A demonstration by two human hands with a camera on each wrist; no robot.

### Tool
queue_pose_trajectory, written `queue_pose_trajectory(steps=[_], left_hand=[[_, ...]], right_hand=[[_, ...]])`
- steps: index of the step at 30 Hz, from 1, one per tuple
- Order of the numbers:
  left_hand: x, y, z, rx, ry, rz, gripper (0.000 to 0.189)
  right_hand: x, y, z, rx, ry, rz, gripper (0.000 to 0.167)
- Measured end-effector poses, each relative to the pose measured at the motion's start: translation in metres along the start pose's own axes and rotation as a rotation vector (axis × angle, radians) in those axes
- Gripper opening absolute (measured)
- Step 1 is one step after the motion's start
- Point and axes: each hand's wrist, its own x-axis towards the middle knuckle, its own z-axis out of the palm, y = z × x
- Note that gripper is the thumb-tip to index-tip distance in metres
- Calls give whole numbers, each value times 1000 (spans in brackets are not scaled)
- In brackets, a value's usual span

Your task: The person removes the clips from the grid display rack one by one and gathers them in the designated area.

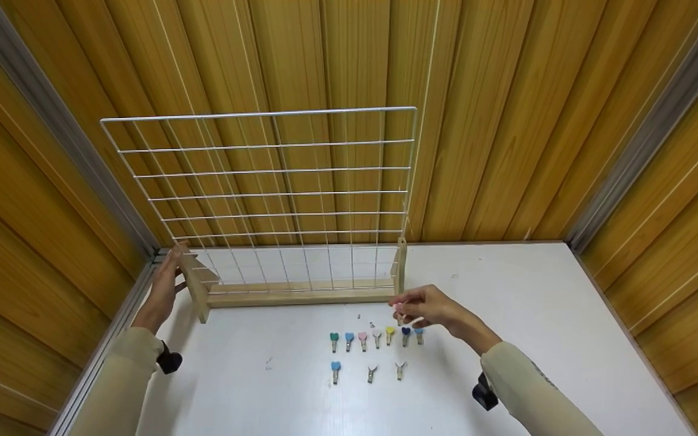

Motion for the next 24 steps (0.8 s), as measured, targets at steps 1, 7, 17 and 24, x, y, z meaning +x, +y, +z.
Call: queue_pose_trajectory(steps=[1, 7, 17, 24], left_hand=[[0, -1, 1, -2, -3, -2, 59], [-1, -1, 4, -11, -9, -11, 61], [-20, 18, 2, -49, -29, -35, 58], [-14, 17, 3, -46, -40, -25, 59]], right_hand=[[-4, 5, -2, -3, -9, 12, 47], [-17, 32, -7, 17, -6, 69, 45], [-28, 88, -8, 82, -51, 127, 44], [-33, 107, -1, 93, -52, 122, 43]])
